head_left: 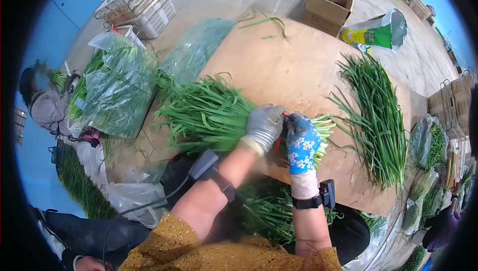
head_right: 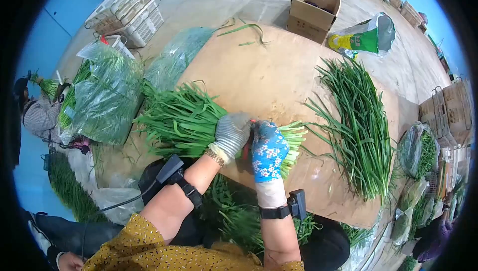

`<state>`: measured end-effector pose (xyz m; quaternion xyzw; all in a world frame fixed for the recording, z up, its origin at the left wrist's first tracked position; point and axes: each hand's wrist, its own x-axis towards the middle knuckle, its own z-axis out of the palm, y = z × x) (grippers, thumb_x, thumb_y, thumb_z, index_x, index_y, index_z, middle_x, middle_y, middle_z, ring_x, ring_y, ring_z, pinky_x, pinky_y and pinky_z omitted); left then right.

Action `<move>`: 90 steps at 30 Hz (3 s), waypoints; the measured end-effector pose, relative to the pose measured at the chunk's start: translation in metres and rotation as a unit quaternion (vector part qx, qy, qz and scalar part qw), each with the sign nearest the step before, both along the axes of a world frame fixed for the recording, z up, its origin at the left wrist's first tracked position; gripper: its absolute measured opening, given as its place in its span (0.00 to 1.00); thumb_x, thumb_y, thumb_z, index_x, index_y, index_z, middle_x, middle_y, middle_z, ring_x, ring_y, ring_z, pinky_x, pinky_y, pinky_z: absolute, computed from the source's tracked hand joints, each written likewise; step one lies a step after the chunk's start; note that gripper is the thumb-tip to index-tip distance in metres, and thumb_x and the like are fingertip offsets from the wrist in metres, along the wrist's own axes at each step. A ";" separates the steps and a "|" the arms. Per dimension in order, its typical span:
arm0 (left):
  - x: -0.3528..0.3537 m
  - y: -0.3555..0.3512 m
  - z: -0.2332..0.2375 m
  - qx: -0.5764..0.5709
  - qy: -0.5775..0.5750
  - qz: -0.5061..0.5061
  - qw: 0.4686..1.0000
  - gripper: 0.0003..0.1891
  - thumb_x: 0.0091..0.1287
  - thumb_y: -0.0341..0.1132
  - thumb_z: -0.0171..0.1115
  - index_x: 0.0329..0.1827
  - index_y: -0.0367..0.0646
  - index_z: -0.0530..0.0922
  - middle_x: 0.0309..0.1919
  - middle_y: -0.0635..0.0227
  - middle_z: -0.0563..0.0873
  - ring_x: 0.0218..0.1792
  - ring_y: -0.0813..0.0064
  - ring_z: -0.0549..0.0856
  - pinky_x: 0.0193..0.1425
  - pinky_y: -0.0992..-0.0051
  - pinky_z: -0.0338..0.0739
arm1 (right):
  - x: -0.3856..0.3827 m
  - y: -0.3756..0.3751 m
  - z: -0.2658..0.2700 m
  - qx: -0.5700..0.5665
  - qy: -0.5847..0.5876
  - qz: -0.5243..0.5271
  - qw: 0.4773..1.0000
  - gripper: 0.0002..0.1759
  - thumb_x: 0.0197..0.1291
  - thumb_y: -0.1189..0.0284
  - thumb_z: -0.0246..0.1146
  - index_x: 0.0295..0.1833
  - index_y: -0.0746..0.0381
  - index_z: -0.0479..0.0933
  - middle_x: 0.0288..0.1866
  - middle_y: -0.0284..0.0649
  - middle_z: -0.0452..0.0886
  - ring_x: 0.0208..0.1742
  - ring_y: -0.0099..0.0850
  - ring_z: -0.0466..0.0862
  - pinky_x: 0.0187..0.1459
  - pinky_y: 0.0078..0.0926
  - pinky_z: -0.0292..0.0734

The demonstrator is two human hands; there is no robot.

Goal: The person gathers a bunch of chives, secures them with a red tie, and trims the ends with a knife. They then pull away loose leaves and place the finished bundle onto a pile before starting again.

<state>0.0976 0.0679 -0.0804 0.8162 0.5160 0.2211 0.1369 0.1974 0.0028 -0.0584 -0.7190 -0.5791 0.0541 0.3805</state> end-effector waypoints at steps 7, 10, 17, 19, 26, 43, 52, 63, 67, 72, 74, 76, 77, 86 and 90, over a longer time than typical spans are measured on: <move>-0.002 -0.001 0.010 -0.040 0.000 -0.028 0.999 0.09 0.63 0.37 0.52 0.32 0.50 0.82 0.27 0.56 0.84 0.33 0.56 0.83 0.41 0.60 0.76 | 0.011 -0.005 -0.001 -0.045 0.046 0.044 0.997 0.04 0.56 0.70 0.63 0.37 0.57 0.81 0.35 0.43 0.81 0.39 0.43 0.81 0.39 0.36 0.75; 0.000 0.001 0.010 -0.051 0.026 -0.026 0.998 0.11 0.63 0.41 0.54 0.31 0.48 0.82 0.27 0.58 0.84 0.31 0.55 0.83 0.36 0.60 0.76 | 0.008 -0.008 0.002 -0.020 0.046 0.055 0.997 0.06 0.53 0.77 0.63 0.38 0.60 0.81 0.36 0.45 0.81 0.39 0.43 0.82 0.40 0.34 0.75; -0.002 -0.003 0.010 -0.055 -0.013 -0.009 0.998 0.08 0.61 0.35 0.53 0.32 0.49 0.82 0.27 0.57 0.84 0.33 0.55 0.84 0.40 0.59 0.77 | -0.010 -0.005 -0.004 0.032 0.018 -0.013 0.999 0.06 0.56 0.74 0.60 0.36 0.57 0.82 0.35 0.41 0.82 0.37 0.40 0.82 0.38 0.34 0.77; -0.004 -0.003 0.007 -0.040 -0.026 -0.012 0.999 0.07 0.60 0.35 0.54 0.32 0.50 0.82 0.27 0.57 0.84 0.33 0.55 0.84 0.40 0.59 0.76 | -0.016 -0.004 -0.002 0.034 0.020 -0.032 0.999 0.06 0.56 0.75 0.60 0.36 0.57 0.82 0.35 0.42 0.82 0.36 0.41 0.82 0.38 0.33 0.77; -0.002 -0.004 0.005 -0.053 0.028 -0.023 0.998 0.12 0.65 0.41 0.51 0.32 0.48 0.82 0.29 0.58 0.84 0.33 0.55 0.84 0.38 0.60 0.77 | -0.016 -0.010 -0.027 0.114 0.136 -0.017 0.984 0.06 0.53 0.82 0.61 0.36 0.64 0.81 0.33 0.43 0.81 0.34 0.37 0.82 0.39 0.29 0.76; -0.003 0.002 0.022 -0.119 0.067 -0.079 0.987 0.10 0.61 0.43 0.56 0.32 0.51 0.83 0.29 0.61 0.85 0.32 0.56 0.83 0.38 0.61 0.77 | -0.005 -0.047 -0.041 0.109 0.044 0.089 0.989 0.10 0.48 0.79 0.61 0.38 0.58 0.82 0.34 0.42 0.82 0.32 0.40 0.82 0.33 0.33 0.77; 0.031 0.027 0.059 -0.165 0.296 -0.293 0.894 0.08 0.58 0.36 0.59 0.37 0.48 0.84 0.30 0.58 0.85 0.33 0.58 0.85 0.40 0.62 0.78 | -0.010 -0.042 -0.001 0.007 -0.138 0.171 0.975 0.06 0.51 0.73 0.60 0.36 0.56 0.80 0.32 0.39 0.80 0.31 0.39 0.80 0.32 0.36 0.75; 0.062 -0.017 0.077 -0.028 0.418 -0.251 0.873 0.10 0.61 0.35 0.57 0.37 0.46 0.86 0.35 0.63 0.88 0.37 0.64 0.88 0.37 0.65 0.81 | -0.027 -0.041 -0.019 -0.164 0.095 0.260 0.947 0.16 0.63 0.70 0.55 0.55 0.60 0.72 0.49 0.42 0.78 0.50 0.33 0.78 0.51 0.32 0.74; 0.079 -0.039 0.069 -0.103 0.420 -0.100 0.896 0.10 0.63 0.36 0.57 0.38 0.47 0.86 0.36 0.65 0.88 0.37 0.68 0.88 0.36 0.67 0.80 | -0.025 -0.066 -0.018 -0.133 0.101 0.236 0.957 0.15 0.62 0.71 0.56 0.54 0.60 0.74 0.48 0.42 0.79 0.49 0.34 0.79 0.50 0.32 0.75; 0.088 -0.068 0.072 -0.112 0.423 -0.081 0.895 0.09 0.63 0.34 0.58 0.39 0.47 0.86 0.37 0.68 0.88 0.37 0.68 0.88 0.35 0.61 0.80 | -0.023 -0.073 -0.015 -0.110 0.089 0.210 0.967 0.14 0.61 0.72 0.58 0.52 0.61 0.75 0.46 0.42 0.80 0.48 0.34 0.80 0.49 0.32 0.76; 0.093 -0.071 0.072 -0.113 0.417 -0.070 0.899 0.09 0.63 0.33 0.58 0.39 0.47 0.86 0.37 0.68 0.88 0.38 0.67 0.88 0.35 0.59 0.79 | -0.025 -0.073 -0.015 -0.104 0.080 0.202 0.971 0.13 0.61 0.72 0.58 0.51 0.61 0.76 0.45 0.42 0.81 0.47 0.34 0.81 0.49 0.32 0.76; 0.092 -0.075 0.066 -0.096 0.413 -0.074 0.903 0.10 0.64 0.37 0.57 0.41 0.46 0.86 0.37 0.64 0.88 0.38 0.64 0.87 0.37 0.55 0.79 | -0.027 -0.074 -0.015 -0.100 0.067 0.197 0.973 0.13 0.60 0.72 0.59 0.50 0.61 0.77 0.44 0.42 0.81 0.46 0.34 0.81 0.48 0.32 0.76; 0.091 -0.076 0.062 -0.088 0.412 -0.075 0.904 0.11 0.65 0.39 0.56 0.42 0.46 0.85 0.37 0.63 0.88 0.39 0.63 0.87 0.38 0.53 0.79 | -0.028 -0.074 -0.016 -0.099 0.058 0.194 0.974 0.12 0.60 0.72 0.59 0.50 0.61 0.77 0.44 0.42 0.81 0.46 0.34 0.81 0.48 0.32 0.76; 0.080 -0.078 0.063 -0.111 0.414 -0.090 0.899 0.11 0.65 0.38 0.56 0.41 0.46 0.85 0.36 0.65 0.88 0.38 0.64 0.87 0.36 0.54 0.78 | -0.027 -0.106 -0.006 -0.208 -0.074 0.220 0.950 0.11 0.59 0.74 0.61 0.46 0.62 0.80 0.40 0.43 0.84 0.44 0.35 0.83 0.46 0.31 0.77; 0.081 -0.072 0.059 -0.129 0.414 -0.104 0.895 0.11 0.64 0.38 0.56 0.40 0.46 0.85 0.36 0.66 0.87 0.38 0.64 0.86 0.36 0.54 0.77 | 0.045 -0.134 0.060 -0.187 -0.016 0.200 0.962 0.05 0.50 0.76 0.68 0.34 0.62 0.83 0.29 0.43 0.84 0.33 0.37 0.85 0.37 0.30 0.79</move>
